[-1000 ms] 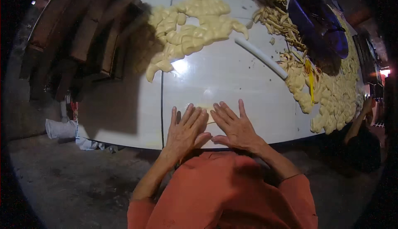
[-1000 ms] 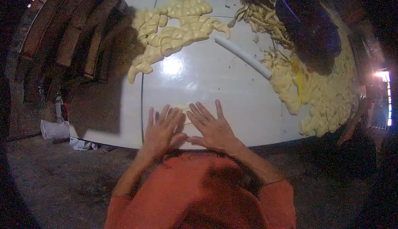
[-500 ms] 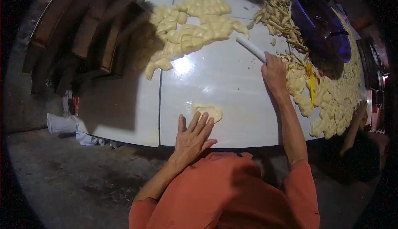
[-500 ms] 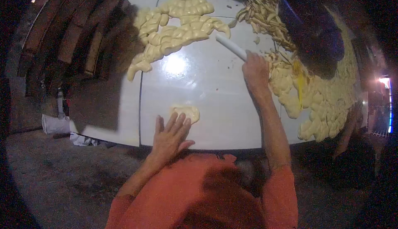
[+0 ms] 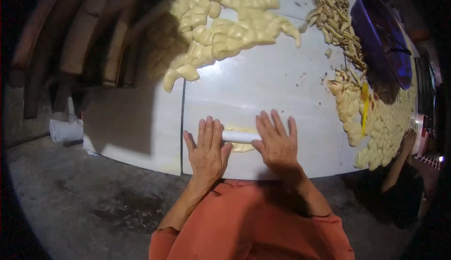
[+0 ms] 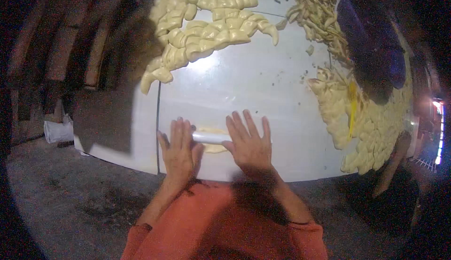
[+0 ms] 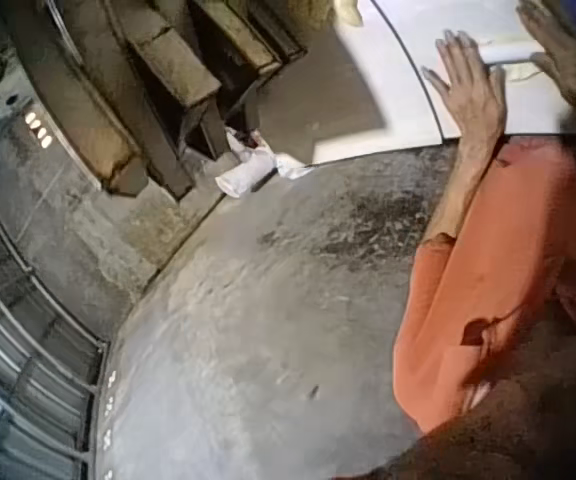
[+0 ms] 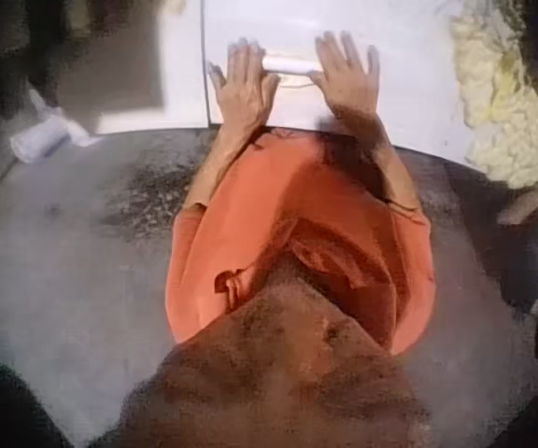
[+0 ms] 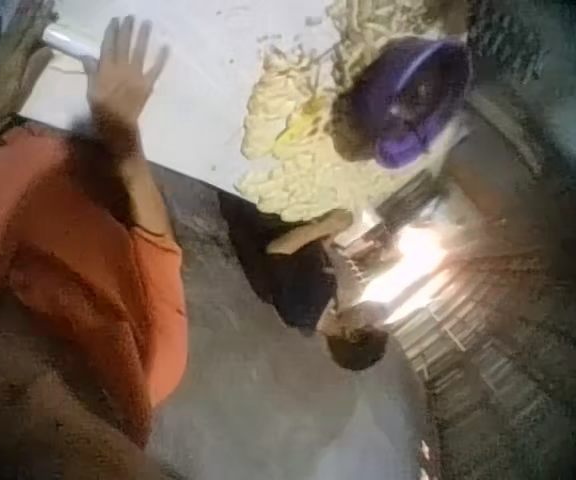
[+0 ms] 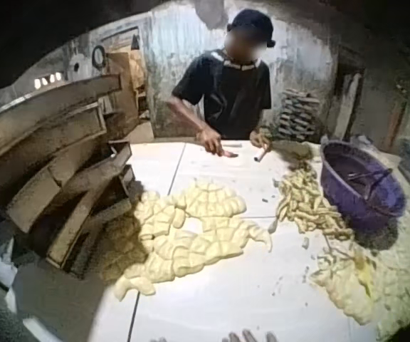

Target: The person uses a brush to apply a brown filling to dough pieces, rolls the dough into cylinders, and places them onto a metal tray.

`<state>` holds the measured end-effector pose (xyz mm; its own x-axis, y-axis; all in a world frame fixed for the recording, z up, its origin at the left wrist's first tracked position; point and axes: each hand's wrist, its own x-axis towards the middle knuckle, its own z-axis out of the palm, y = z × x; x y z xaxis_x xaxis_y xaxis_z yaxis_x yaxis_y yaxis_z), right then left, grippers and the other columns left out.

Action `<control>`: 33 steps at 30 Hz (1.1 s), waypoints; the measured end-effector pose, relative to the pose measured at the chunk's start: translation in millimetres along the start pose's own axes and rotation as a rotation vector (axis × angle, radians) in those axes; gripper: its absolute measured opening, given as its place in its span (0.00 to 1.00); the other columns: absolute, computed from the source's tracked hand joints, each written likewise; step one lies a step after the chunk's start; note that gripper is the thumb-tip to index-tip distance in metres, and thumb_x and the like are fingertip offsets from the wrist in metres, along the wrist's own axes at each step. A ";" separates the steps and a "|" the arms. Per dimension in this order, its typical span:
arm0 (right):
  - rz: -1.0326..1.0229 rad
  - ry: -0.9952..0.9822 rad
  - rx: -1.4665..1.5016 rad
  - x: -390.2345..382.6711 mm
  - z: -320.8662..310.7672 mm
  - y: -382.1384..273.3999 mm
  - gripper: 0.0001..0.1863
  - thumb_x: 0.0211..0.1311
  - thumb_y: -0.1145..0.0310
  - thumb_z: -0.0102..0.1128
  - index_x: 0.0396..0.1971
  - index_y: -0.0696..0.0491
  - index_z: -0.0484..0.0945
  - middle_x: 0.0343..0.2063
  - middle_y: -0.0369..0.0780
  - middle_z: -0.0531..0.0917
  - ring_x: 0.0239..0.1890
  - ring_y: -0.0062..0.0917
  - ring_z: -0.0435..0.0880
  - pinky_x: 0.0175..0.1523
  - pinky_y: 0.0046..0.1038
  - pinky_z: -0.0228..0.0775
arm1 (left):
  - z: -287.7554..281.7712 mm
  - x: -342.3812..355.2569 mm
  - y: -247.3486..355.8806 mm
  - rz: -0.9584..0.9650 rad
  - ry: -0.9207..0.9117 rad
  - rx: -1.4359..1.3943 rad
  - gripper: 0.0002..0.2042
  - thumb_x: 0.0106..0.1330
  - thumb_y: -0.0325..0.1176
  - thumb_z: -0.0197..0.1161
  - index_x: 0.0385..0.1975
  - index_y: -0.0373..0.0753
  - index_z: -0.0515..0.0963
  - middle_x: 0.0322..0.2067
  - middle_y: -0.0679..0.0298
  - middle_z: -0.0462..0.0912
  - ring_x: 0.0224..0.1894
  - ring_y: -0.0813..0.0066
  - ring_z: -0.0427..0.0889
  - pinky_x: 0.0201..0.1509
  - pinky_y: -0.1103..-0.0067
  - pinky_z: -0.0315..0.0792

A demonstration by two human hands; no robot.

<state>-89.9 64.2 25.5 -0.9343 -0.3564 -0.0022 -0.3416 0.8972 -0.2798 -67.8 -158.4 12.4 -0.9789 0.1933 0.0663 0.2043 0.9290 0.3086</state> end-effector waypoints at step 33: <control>-0.261 0.024 0.078 -46.7 -8.5 22.7 0.29 0.67 0.57 0.64 0.67 0.42 0.74 0.65 0.40 0.76 0.67 0.35 0.74 0.71 0.48 0.60 | -9.9 -32.0 32.5 -0.018 -0.175 -0.095 0.31 0.71 0.43 0.61 0.72 0.35 0.65 0.73 0.46 0.64 0.77 0.45 0.58 0.75 0.37 0.46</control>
<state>-54.9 103.5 27.5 -0.8182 -0.5658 0.1025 -0.5632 0.7527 -0.3411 -29.8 -137.5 29.7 -0.9661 0.2365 -0.1030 0.1781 0.9003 0.3972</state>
